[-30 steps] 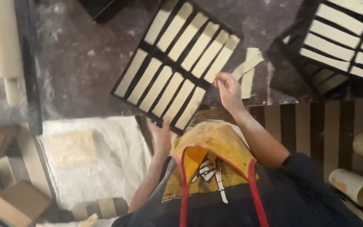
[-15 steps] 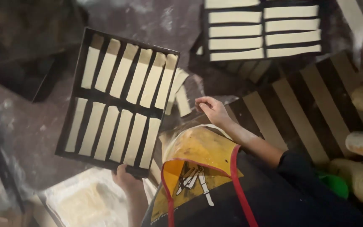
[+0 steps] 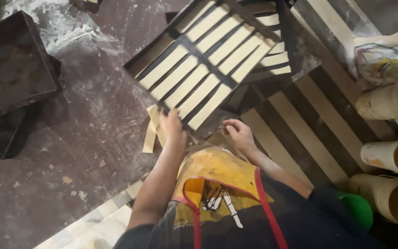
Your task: Arranging cut dough strips into a baking tray for production.
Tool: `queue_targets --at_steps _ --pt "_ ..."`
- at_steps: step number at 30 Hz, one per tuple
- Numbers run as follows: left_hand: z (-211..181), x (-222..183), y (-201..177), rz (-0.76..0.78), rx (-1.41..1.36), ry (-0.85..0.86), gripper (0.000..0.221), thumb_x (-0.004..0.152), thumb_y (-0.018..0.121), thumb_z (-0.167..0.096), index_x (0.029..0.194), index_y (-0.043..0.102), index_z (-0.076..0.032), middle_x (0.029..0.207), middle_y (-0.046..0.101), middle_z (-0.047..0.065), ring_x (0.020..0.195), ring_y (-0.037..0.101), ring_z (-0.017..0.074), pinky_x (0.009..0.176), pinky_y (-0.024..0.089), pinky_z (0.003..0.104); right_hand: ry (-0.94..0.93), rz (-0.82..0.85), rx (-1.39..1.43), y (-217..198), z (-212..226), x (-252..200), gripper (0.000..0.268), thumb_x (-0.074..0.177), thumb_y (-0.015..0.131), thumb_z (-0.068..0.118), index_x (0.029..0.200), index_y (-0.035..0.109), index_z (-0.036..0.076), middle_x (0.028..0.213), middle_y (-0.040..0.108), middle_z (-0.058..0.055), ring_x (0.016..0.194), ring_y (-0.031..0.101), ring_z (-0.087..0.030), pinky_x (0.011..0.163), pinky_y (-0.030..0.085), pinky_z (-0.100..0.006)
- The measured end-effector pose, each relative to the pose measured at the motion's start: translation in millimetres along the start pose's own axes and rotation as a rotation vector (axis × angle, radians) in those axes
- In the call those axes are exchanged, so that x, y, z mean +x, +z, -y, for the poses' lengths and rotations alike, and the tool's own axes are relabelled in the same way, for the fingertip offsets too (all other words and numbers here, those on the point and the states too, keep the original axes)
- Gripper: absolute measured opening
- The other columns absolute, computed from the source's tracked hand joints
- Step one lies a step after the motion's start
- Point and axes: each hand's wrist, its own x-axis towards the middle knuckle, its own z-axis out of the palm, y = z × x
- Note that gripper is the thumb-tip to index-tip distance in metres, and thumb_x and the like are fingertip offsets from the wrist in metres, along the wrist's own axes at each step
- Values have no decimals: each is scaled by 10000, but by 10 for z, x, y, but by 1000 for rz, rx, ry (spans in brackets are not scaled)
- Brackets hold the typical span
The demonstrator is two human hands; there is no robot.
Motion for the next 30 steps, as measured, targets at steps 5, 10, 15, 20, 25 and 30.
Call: queue_targets --at_steps 5,10,15,20,25,30 --pt "488 265 738 85 -30 -69 583 824 695 -119 1365 521 10 1094 670 119 920 621 200 804 520 350 4 -87 181 -207 -18 -138 235 1009 570 76 1199 651 -35 1100 726 -99 959 721 -174 875 592 -290" --pt "466 128 578 152 572 205 618 900 783 -339 1346 555 22 1195 713 185 1060 671 224 939 524 358 103 -123 221 -246 -188 -152 230 1022 559 66 1216 637 -29 1094 718 -106 949 718 -185 870 586 -300" --pt "8 165 -133 242 647 -68 687 837 766 -352 1426 523 -93 1079 766 196 943 704 230 852 572 378 46 -73 98 31 -74 46 224 1031 556 59 1224 629 -30 1082 707 -110 944 716 -192 852 582 -319" --pt "-883 1184 -1317 -152 572 355 186 942 692 -190 1038 718 -33 897 704 53 804 636 139 729 545 335 -192 239 -179 790 306 197 296 1028 582 76 1290 643 -50 1195 730 -147 1054 705 -180 947 577 -291" --pt "-1802 2607 -2170 -428 11 183 559 932 712 -322 1360 495 -36 949 604 40 816 539 153 710 476 322 -421 280 -555 1806 650 423 388 986 628 170 1315 653 -34 1284 702 -202 1146 686 -281 985 534 -369" --pt "-2150 3480 -2292 -479 -194 37 720 927 755 -373 1452 400 -31 1019 577 99 836 536 206 718 457 372 -433 70 -825 2345 70 1261 513 1033 601 299 1402 544 -53 1404 565 -287 1280 561 -426 1058 459 -483"
